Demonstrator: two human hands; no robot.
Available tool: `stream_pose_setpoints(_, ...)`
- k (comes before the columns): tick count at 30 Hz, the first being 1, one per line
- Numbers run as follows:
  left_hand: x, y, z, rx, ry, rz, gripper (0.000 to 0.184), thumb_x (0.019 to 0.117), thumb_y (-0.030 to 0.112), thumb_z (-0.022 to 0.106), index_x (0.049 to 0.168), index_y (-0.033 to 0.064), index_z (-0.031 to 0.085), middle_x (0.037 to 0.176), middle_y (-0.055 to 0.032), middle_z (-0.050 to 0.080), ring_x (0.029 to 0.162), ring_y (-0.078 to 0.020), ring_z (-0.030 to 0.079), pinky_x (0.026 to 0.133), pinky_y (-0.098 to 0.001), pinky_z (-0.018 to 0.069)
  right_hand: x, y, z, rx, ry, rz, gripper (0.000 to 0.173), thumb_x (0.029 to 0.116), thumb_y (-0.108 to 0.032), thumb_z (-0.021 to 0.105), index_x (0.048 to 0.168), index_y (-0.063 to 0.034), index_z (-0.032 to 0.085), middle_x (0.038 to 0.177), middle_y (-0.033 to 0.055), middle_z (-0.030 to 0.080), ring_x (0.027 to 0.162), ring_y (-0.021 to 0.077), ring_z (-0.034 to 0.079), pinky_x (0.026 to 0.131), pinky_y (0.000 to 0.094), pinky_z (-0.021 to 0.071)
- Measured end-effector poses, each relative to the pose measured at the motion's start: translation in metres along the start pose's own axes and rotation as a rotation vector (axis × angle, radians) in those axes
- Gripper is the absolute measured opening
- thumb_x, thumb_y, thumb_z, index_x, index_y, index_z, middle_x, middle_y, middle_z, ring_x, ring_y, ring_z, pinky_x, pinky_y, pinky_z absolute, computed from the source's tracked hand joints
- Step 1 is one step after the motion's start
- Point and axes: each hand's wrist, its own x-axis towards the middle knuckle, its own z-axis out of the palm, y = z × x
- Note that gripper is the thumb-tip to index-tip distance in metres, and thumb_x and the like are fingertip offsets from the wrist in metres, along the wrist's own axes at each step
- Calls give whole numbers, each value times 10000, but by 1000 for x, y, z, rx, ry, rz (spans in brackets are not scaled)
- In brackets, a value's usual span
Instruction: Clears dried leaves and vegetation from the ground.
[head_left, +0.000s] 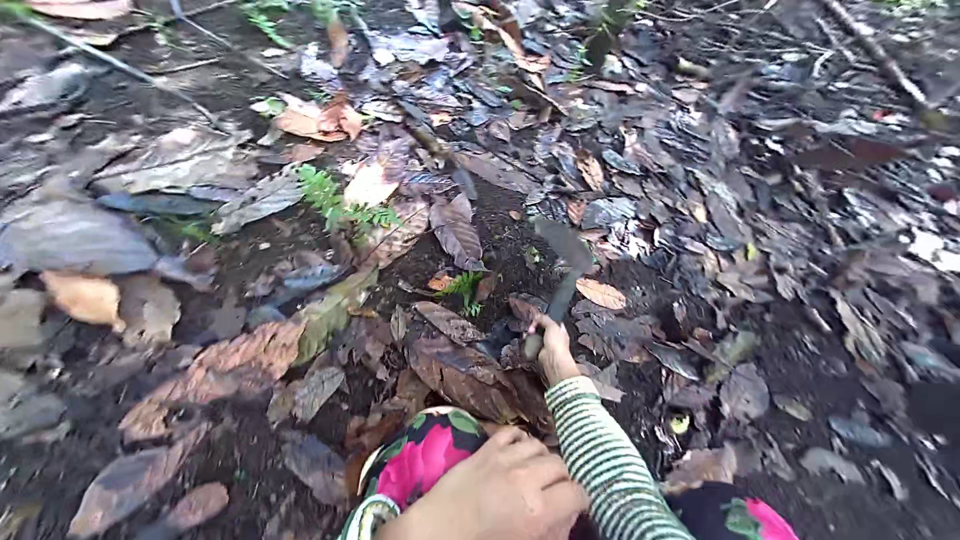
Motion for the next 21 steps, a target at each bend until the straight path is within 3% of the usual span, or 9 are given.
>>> stream_pose_setpoints(2,-18,-1,-19,-50,2,-36,205,1047,209,559,1077,143,750,1023,-41,752,1053,-208,707,977,-402,532,21,-16,27,118,149,-20,496,972,-72,620,1409,10,401,915,144,599,697,222,618,645,407,577)
stream_pose_setpoints(4,-31,-4,-35,-102,2,-67,210,1051,199,555,1096,133,749,1034,-53,759,1072,-219,708,996,-411,523,30,4,42,86,223,18,644,871,-8,679,1446,-4,391,1074,215,621,827,303,647,715,495,585)
stream_pose_setpoints(6,-39,-13,-44,-152,-6,-64,213,1051,189,552,1107,123,747,1041,-60,759,1088,-227,702,1006,-410,513,13,62,42,-56,153,84,731,860,9,683,1494,-32,322,1043,213,617,783,291,641,680,487,575)
stream_pose_setpoints(8,-40,-26,-43,-187,8,-37,218,1050,189,551,1105,117,750,1036,-62,762,1085,-226,704,1008,-409,514,-10,99,27,-137,100,139,671,953,-40,644,1515,-41,278,918,173,619,685,246,643,633,438,582)
stream_pose_setpoints(10,-40,-34,-38,-187,-5,-10,227,1051,201,541,1117,133,747,1046,-46,759,1091,-214,699,1008,-401,511,-24,89,-5,-167,88,173,528,988,-50,613,1443,-26,347,859,143,595,624,212,624,581,386,580)
stream_pose_setpoints(13,-35,-38,-39,-198,-48,18,242,1058,209,529,1134,128,743,1058,-53,757,1097,-227,696,999,-412,510,-11,29,-29,-159,90,154,359,988,-40,595,1318,-9,455,768,103,589,567,178,600,530,343,566)
stream_pose_setpoints(17,-39,-34,-44,-219,-65,-20,252,1058,202,532,1124,101,753,1040,-78,761,1083,-248,703,1004,-414,507,26,14,23,123,128,110,199,979,-35,571,1163,-13,498,739,83,553,560,170,571,532,345,562)
stream_pose_setpoints(19,-43,-35,-45,-228,-56,-34,242,1054,195,544,1119,95,755,1040,-84,761,1087,-251,703,1012,-415,504,21,50,53,77,53,103,360,928,-8,583,1265,1,458,749,131,590,569,224,602,537,401,568)
stream_pose_setpoints(21,-43,-37,-45,-238,-51,-25,238,1057,196,545,1121,102,755,1041,-74,760,1089,-241,701,1019,-407,502,-23,97,55,-195,-73,163,567,934,-25,618,1439,-20,361,761,150,622,585,243,633,565,423,579)
